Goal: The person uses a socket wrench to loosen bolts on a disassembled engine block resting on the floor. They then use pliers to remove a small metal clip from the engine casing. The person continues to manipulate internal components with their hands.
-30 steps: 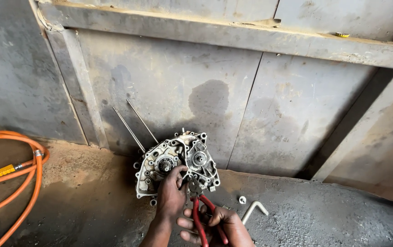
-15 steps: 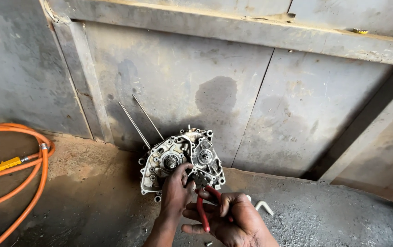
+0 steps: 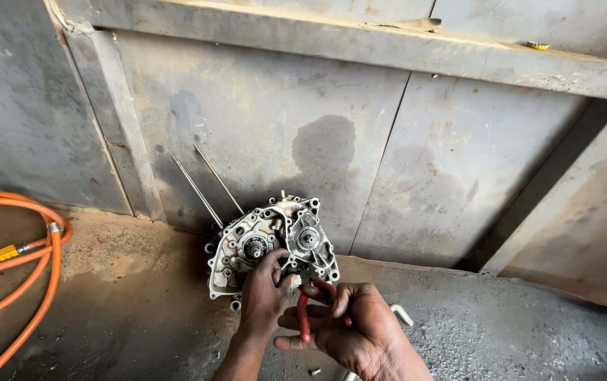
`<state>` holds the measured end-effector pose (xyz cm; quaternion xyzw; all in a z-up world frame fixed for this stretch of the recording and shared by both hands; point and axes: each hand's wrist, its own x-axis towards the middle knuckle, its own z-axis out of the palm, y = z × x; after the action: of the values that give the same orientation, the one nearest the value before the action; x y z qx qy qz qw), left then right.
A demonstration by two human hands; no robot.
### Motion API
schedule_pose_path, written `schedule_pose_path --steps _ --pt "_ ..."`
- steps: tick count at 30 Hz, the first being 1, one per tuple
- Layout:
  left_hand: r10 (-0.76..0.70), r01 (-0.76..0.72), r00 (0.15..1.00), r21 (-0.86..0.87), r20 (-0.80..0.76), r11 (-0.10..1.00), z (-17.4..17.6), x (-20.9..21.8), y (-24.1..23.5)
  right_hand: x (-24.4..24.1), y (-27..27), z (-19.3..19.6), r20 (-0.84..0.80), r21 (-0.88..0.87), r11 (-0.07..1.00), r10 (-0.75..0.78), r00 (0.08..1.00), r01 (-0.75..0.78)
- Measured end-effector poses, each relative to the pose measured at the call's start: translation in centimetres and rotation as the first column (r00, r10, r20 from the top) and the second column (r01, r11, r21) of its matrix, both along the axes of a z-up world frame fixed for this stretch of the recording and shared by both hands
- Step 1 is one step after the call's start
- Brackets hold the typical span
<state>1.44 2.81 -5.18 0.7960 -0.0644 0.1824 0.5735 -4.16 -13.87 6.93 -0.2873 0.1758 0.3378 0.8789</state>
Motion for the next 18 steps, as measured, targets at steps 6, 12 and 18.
schedule_pose_path --steps 6,12,18 --pt "-0.025 0.025 1.0 -0.025 0.017 0.999 0.9 -0.3 -0.3 0.0 -0.4 0.9 -0.021 0.009 1.0 0.011 1.0 -0.011" --pt "0.005 -0.004 0.996 0.008 -0.094 1.0 1.8 -0.3 -0.4 -0.1 0.3 1.3 -0.073 -0.01 0.999 -0.052 0.996 0.052" --pt "0.046 -0.038 0.988 0.059 -0.148 0.998 2.4 -1.2 -0.5 -0.2 -0.1 1.3 -0.076 0.115 0.993 -0.033 0.997 0.042"
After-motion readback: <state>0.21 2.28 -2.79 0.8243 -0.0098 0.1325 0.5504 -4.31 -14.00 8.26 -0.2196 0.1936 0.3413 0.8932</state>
